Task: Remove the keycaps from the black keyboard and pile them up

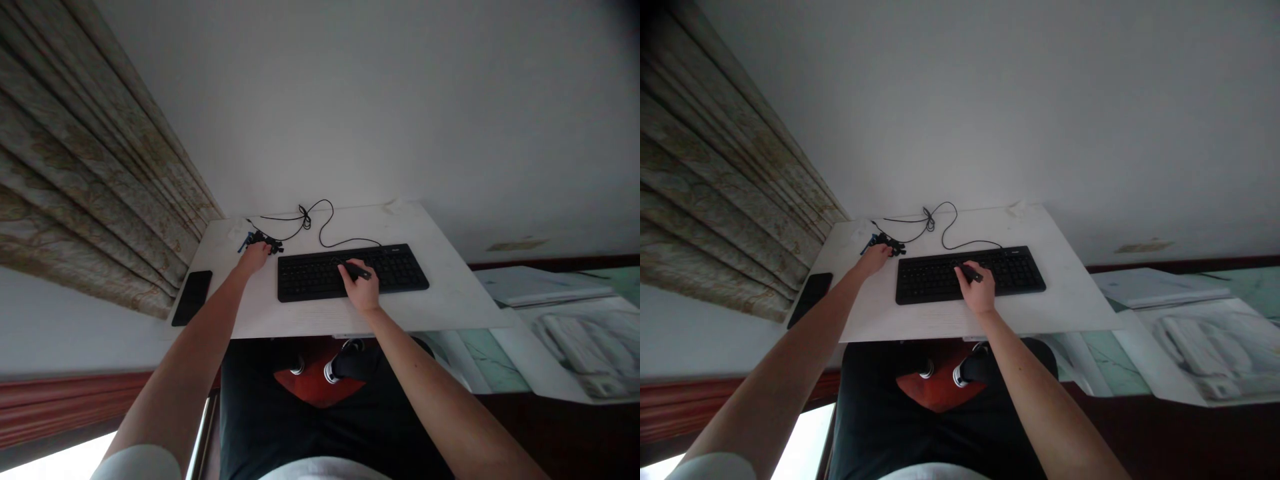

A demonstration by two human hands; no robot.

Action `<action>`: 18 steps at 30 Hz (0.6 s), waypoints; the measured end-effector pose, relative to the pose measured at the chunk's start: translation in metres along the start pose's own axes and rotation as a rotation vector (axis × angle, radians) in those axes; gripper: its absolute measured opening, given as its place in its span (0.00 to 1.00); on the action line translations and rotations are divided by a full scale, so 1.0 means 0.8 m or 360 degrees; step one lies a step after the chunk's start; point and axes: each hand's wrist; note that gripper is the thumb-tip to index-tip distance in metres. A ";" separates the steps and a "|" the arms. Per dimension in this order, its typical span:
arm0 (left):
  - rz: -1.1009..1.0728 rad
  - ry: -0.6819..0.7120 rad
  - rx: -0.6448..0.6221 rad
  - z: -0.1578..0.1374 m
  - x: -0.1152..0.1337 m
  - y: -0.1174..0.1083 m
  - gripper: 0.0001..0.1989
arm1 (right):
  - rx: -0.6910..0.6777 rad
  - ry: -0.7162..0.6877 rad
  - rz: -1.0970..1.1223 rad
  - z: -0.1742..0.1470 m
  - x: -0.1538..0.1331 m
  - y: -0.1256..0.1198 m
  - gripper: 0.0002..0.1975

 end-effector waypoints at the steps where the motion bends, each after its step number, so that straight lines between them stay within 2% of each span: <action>1: -0.0001 0.0003 -0.0014 0.000 -0.002 -0.002 0.20 | -0.0009 0.0005 -0.0001 0.000 0.000 0.000 0.19; 10: 0.0167 0.0001 -0.0258 -0.007 -0.033 -0.019 0.16 | 0.0000 0.0036 -0.0001 0.001 0.002 0.001 0.18; 18: 0.0223 -0.0044 -0.0228 -0.012 -0.038 -0.016 0.16 | 0.0029 0.0037 -0.0001 0.000 0.002 0.001 0.19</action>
Point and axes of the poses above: each hand's wrist, its own z-axis towards the middle knuckle, its own y-axis out of the palm, x = y × z, and after that the axes turned 5 degrees about x, right-handed
